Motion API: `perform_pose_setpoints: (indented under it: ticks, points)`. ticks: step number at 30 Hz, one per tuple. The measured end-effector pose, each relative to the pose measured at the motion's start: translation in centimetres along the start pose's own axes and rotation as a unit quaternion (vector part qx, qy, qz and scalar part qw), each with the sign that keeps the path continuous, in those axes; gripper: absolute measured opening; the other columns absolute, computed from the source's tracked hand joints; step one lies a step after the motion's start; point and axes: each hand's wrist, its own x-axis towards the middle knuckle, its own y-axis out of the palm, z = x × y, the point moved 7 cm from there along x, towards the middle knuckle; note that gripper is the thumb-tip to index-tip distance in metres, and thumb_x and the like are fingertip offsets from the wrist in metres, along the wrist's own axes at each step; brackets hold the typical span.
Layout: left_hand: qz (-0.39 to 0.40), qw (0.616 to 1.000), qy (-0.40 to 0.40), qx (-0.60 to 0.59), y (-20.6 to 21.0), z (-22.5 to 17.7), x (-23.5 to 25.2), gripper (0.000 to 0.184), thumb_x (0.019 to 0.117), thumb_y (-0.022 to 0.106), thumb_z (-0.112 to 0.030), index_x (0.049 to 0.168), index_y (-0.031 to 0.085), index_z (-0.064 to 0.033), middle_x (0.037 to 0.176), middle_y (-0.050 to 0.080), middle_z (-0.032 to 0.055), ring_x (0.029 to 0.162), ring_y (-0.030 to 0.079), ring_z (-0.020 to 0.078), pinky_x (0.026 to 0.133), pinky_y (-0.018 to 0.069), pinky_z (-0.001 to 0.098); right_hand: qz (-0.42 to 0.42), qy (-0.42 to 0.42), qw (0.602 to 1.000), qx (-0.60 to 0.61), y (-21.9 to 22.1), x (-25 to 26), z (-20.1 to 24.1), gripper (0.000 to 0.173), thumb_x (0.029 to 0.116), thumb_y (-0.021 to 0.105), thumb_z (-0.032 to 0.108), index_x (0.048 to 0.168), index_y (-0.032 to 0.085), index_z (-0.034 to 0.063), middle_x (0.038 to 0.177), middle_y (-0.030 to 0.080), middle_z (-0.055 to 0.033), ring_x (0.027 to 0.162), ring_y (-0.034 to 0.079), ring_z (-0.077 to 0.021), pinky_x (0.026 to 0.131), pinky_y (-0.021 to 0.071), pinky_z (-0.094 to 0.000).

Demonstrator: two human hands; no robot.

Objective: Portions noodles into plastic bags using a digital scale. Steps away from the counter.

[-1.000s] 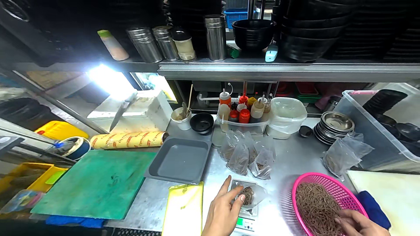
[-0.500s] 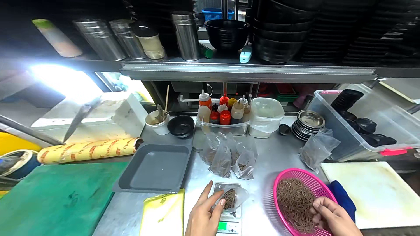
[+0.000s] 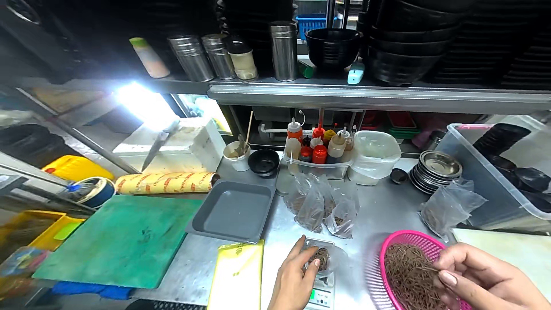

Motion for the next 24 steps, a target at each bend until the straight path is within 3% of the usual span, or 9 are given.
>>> perform_pose_setpoints:
  ticks: [4,7,10,12,14,17,19,22,24]
  points:
    - [-0.001,0.999,0.0,-0.046,0.7,-0.2,0.1,0.036,0.0999,0.059,-0.024,0.134,0.069,-0.0249,0.16,0.044,-0.0055,0.092,0.072,0.0085,0.073,0.0638,0.0335,0.05,-0.081,0.995,0.024,4.0,3.8,4.5,0.013,0.0992,0.064,0.004,0.112,0.066,0.0057,0.09,0.071,-0.0094,0.07,0.07,-0.0188,0.062,0.0628,-0.0352]
    - [-0.013,0.998,0.004,-0.055,0.9,-0.8,0.1,0.048,0.0944,0.058,-0.013,0.141,0.064,-0.0213,0.158,0.047,-0.0064,0.112,0.069,0.0078,0.081,0.0632,0.0346,0.042,-0.101,0.994,0.025,6.9,6.1,3.9,0.009,0.0989,0.065,0.004,0.108,0.066,0.0037,0.09,0.071,-0.0108,0.07,0.071,-0.0206,0.061,0.0641,-0.0362]
    - [-0.023,0.998,-0.014,-0.064,1.0,-1.0,0.1,0.057,0.0918,0.058,-0.009,0.147,0.058,-0.0188,0.156,0.05,-0.006,0.1,0.072,0.0092,0.077,0.0633,0.0364,0.034,-0.063,0.997,0.02,10.0,7.6,-0.7,0.007,0.0977,0.065,0.003,0.104,0.067,0.0036,0.088,0.072,-0.0103,0.068,0.071,-0.0223,0.058,0.0638,-0.0381]
    - [-0.03,0.997,-0.015,-0.071,1.1,-1.1,0.0,0.059,0.0911,0.058,-0.008,0.149,0.056,-0.0185,0.156,0.051,-0.0061,0.095,0.072,0.0096,0.075,0.0625,0.0368,0.061,-0.02,0.997,-0.036,11.9,8.0,-5.3,0.006,0.0988,0.066,0.008,0.104,0.068,0.0061,0.09,0.074,-0.007,0.071,0.073,-0.0204,0.063,0.066,-0.0386]
    - [-0.036,0.997,-0.002,-0.074,1.1,-1.2,-0.2,0.058,0.0908,0.059,-0.007,0.148,0.057,-0.017,0.156,0.051,-0.0038,0.111,0.07,0.0086,0.083,0.0625,0.0372,0.109,0.022,0.975,-0.195,12.7,8.0,-9.8,0.015,0.0992,0.066,0.023,0.109,0.073,0.0148,0.096,0.076,0.0027,0.077,0.073,-0.0098,0.072,0.0654,-0.0341]
    - [-0.054,0.995,0.023,-0.086,0.9,-1.2,-0.5,0.048,0.0922,0.06,-0.008,0.139,0.066,-0.0181,0.157,0.05,0.0029,0.132,0.06,0.0121,0.094,0.061,0.0388,0.095,-0.001,0.947,-0.307,11.9,7.2,-11.9,0.024,0.0992,0.065,0.032,0.118,0.075,0.0193,0.101,0.075,0.0036,0.075,0.069,-0.0065,0.073,0.0625,-0.0324]
    - [-0.055,0.995,0.017,-0.085,0.7,-1.1,-1.0,0.038,0.0965,0.06,-0.015,0.131,0.072,-0.0244,0.159,0.047,0.0042,0.129,0.062,0.0138,0.092,0.0613,0.039,0.038,0.004,0.966,-0.254,10.0,6.5,-11.3,0.02,0.099,0.067,0.024,0.116,0.075,0.0172,0.099,0.076,0.0035,0.073,0.071,-0.0076,0.068,0.0649,-0.0312]
    - [-0.045,0.994,0.009,-0.095,0.2,-1.3,-1.5,0.029,0.0994,0.063,-0.023,0.125,0.075,-0.0286,0.162,0.042,0.0029,0.098,0.073,0.012,0.074,0.0648,0.0366,-0.048,0.058,0.987,-0.141,7.0,4.8,-11.1,0.013,0.0982,0.067,0.009,0.109,0.074,0.0113,0.096,0.078,-0.0009,0.074,0.076,-0.0172,0.066,0.0682,-0.0374]
    - [-0.033,0.996,0.004,-0.082,-0.3,-1.6,-1.7,0.028,0.0998,0.063,-0.027,0.124,0.075,-0.031,0.164,0.038,0.0005,0.085,0.073,0.0105,0.069,0.0636,0.0357,-0.083,0.082,0.987,-0.112,5.1,3.2,-12.2,0.011,0.0983,0.066,0.007,0.106,0.074,0.0082,0.094,0.078,-0.0046,0.074,0.076,-0.0208,0.065,0.0677,-0.039]
